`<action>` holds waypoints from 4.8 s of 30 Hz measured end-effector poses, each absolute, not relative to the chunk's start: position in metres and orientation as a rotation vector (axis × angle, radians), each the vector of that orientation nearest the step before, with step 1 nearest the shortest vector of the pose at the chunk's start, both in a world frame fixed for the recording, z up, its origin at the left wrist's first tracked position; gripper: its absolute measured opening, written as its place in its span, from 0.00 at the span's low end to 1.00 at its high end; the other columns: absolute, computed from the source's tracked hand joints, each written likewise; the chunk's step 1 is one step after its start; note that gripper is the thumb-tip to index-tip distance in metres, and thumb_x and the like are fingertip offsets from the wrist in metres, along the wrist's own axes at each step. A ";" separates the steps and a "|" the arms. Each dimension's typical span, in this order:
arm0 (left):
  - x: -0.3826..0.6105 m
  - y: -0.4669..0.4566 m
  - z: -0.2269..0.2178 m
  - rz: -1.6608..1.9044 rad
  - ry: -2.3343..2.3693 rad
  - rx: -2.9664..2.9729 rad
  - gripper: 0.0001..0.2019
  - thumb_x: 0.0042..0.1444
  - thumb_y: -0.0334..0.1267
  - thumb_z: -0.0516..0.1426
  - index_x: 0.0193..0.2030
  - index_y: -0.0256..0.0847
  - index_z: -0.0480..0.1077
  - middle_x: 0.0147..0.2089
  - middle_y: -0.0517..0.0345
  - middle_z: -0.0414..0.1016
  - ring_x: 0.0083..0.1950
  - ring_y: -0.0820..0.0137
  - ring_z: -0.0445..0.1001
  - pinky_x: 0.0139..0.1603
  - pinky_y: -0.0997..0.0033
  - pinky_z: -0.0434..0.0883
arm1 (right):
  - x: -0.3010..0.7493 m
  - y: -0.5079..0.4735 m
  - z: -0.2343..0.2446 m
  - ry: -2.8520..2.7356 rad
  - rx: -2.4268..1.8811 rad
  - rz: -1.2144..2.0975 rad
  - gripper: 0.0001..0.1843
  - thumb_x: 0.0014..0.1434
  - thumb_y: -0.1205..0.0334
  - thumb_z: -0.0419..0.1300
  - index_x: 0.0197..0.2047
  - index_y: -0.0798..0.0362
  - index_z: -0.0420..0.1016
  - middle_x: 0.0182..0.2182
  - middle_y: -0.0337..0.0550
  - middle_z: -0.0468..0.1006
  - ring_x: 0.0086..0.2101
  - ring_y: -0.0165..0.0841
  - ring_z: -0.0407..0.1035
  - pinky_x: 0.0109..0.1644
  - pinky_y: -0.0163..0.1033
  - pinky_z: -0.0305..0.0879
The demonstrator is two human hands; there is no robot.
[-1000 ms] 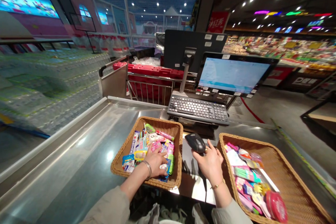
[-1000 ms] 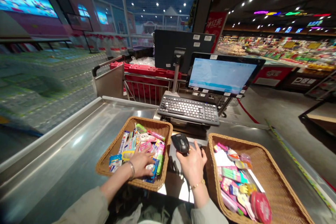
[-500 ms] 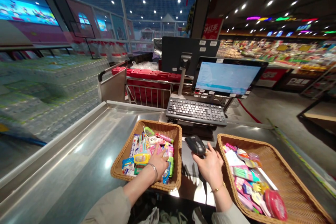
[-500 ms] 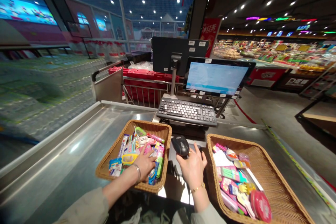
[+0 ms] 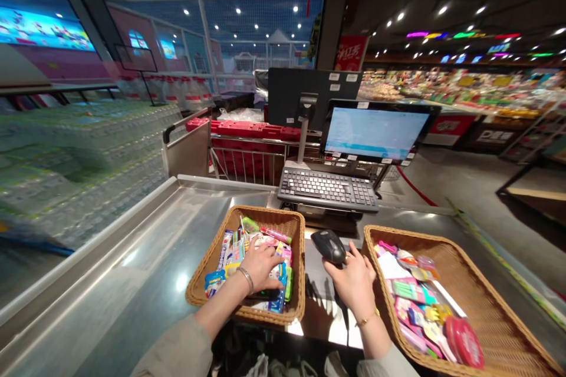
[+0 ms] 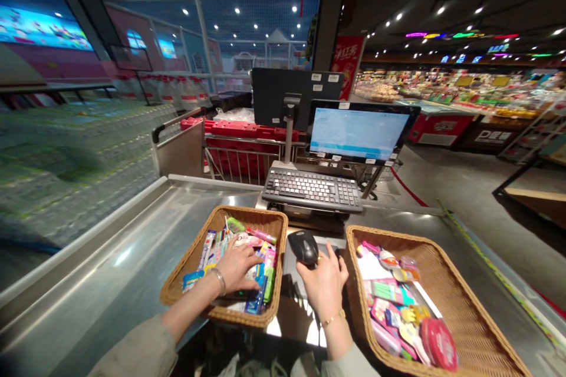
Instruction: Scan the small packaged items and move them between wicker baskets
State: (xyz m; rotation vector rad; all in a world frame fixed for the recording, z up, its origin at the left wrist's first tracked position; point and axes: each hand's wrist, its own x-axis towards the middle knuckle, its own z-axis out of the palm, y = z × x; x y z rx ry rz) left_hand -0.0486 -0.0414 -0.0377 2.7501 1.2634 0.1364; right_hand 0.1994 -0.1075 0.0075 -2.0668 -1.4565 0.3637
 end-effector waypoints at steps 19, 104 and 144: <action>-0.043 -0.048 -0.053 0.376 1.279 2.399 0.21 0.49 0.45 0.60 0.51 0.45 0.69 0.49 0.54 0.78 0.48 0.63 0.77 0.51 0.64 0.72 | 0.201 -0.114 0.009 -1.468 -2.031 0.327 0.15 0.51 0.51 0.57 0.35 0.48 0.81 0.50 0.48 0.79 0.63 0.46 0.58 0.67 0.56 0.41; 0.009 0.005 -0.016 1.087 1.673 2.723 0.21 0.48 0.45 0.67 0.50 0.50 0.75 0.68 0.51 0.66 0.73 0.43 0.51 0.66 0.20 0.31 | 0.220 -0.100 0.016 -1.737 -1.847 0.320 0.13 0.49 0.63 0.58 0.38 0.46 0.80 0.55 0.40 0.77 0.67 0.46 0.50 0.68 0.60 0.37; 0.084 0.002 -0.001 1.085 1.345 2.852 0.20 0.50 0.48 0.65 0.50 0.51 0.75 0.68 0.50 0.65 0.73 0.45 0.52 0.67 0.22 0.33 | 0.285 -0.126 0.020 -1.420 -2.005 0.220 0.12 0.52 0.58 0.59 0.38 0.46 0.81 0.51 0.45 0.79 0.66 0.47 0.53 0.68 0.60 0.38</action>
